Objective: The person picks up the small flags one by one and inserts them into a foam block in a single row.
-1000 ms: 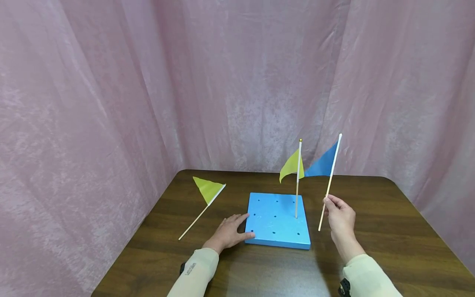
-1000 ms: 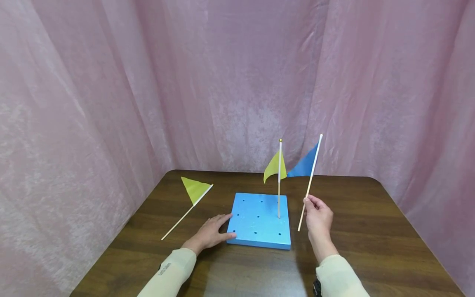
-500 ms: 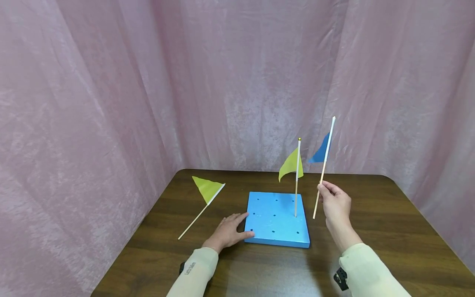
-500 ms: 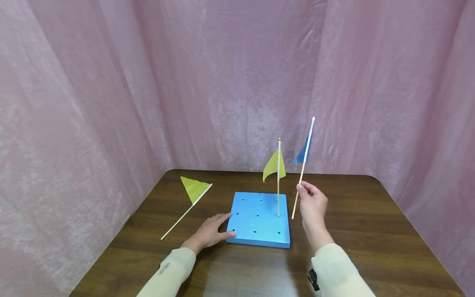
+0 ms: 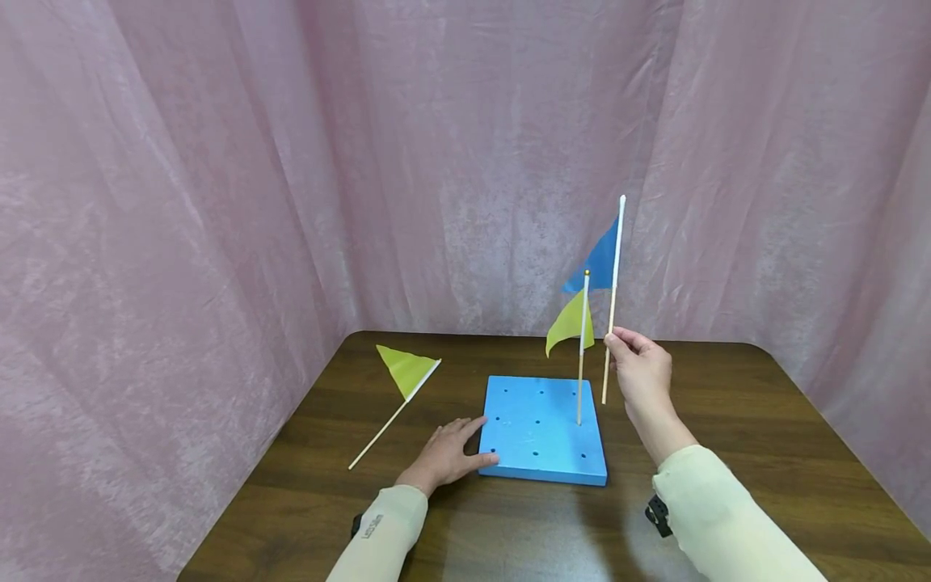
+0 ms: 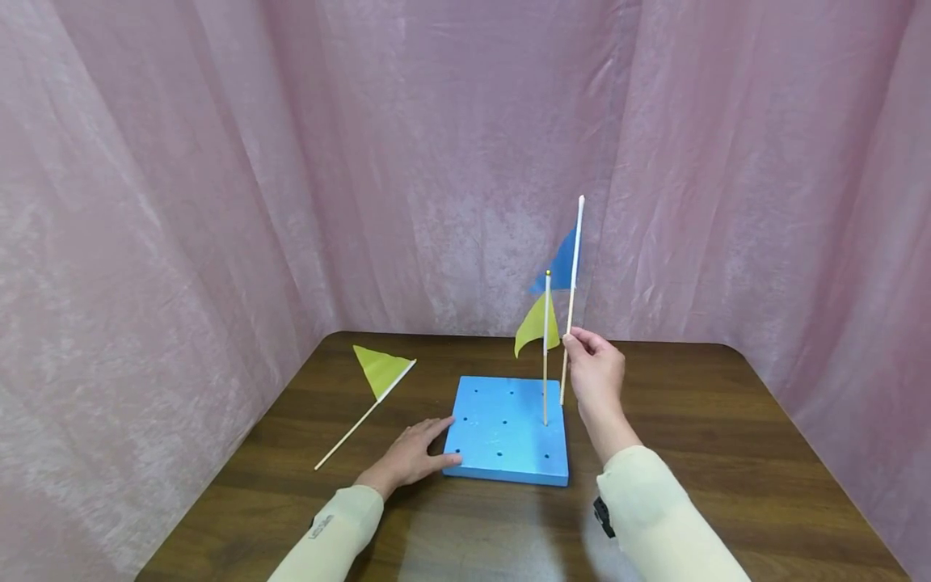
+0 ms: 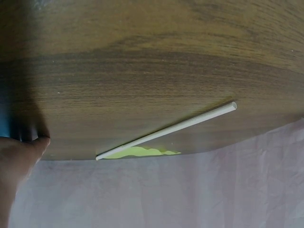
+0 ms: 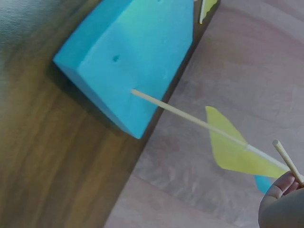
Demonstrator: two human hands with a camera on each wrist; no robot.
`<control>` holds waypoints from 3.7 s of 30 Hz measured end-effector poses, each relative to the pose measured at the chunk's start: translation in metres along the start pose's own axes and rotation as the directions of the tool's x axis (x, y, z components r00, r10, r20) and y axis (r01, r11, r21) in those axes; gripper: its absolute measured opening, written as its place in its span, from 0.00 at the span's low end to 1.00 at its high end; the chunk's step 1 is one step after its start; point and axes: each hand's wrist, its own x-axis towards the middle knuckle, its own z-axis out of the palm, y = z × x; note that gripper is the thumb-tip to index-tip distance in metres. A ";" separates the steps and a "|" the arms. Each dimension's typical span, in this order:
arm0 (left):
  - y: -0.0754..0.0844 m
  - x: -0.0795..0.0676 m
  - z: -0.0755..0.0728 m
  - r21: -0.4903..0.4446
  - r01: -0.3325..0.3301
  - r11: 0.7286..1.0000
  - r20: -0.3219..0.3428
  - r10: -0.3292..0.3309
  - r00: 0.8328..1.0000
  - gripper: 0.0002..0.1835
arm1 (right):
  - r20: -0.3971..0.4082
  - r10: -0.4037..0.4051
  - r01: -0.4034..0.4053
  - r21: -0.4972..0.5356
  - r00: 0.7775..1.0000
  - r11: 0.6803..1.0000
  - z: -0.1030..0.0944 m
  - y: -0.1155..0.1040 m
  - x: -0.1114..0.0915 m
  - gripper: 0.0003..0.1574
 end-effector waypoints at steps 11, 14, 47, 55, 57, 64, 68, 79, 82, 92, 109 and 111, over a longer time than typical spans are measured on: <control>-0.002 0.000 0.001 0.008 0.011 1.000 -0.001 -0.011 1.000 0.46 | 0.077 -0.050 0.051 -0.014 0.996 0.999 0.023 -0.011 -0.006 0.18; -0.002 0.000 0.001 0.015 0.014 1.000 -0.003 -0.014 1.000 0.46 | 0.091 -0.044 0.046 -0.020 0.995 0.999 0.028 -0.008 -0.007 0.17; 0.009 -0.002 0.002 0.029 0.030 0.999 -0.002 -0.030 1.000 0.46 | 0.233 0.029 0.007 -0.151 0.972 0.988 0.058 0.044 -0.027 0.16; 0.006 0.000 0.003 0.053 0.056 0.997 -0.002 -0.056 0.998 0.46 | 0.269 0.019 0.023 -0.151 0.963 0.988 0.073 0.047 -0.037 0.16; 0.005 0.000 0.003 0.051 0.057 0.997 -0.008 -0.057 0.998 0.47 | 0.282 0.010 0.031 -0.142 0.959 0.989 0.077 0.046 -0.039 0.15; 0.005 0.000 0.004 0.050 0.063 0.997 -0.013 -0.062 0.998 0.47 | 0.295 -0.014 0.046 -0.099 0.955 0.994 0.082 0.041 -0.039 0.14; 0.005 0.000 0.005 0.052 0.059 0.997 -0.011 -0.058 0.998 0.47 | 0.277 -0.022 0.054 -0.109 0.960 0.993 0.078 0.045 -0.033 0.15; 0.006 -0.001 0.007 0.052 0.058 0.997 0.000 -0.059 0.998 0.47 | 0.203 -0.002 0.045 -0.208 0.979 0.977 0.071 0.071 -0.020 0.15; 0.007 -0.001 0.007 0.057 0.059 0.997 -0.001 -0.060 0.998 0.47 | 0.204 0.008 0.039 -0.224 0.979 0.974 0.072 0.076 -0.020 0.16; 0.008 -0.002 0.007 0.061 0.056 0.997 -0.013 -0.055 0.998 0.47 | 0.197 -0.011 0.055 -0.223 0.980 0.973 0.072 0.091 -0.014 0.16; 0.011 -0.004 0.008 0.060 0.058 0.997 -0.015 -0.057 0.998 0.47 | 0.189 -0.027 0.071 -0.234 0.982 0.970 0.068 0.105 -0.010 0.16; 0.011 -0.004 0.009 0.061 0.056 0.997 -0.016 -0.055 0.998 0.47 | 0.191 -0.032 0.080 -0.248 0.981 0.966 0.068 0.104 -0.010 0.15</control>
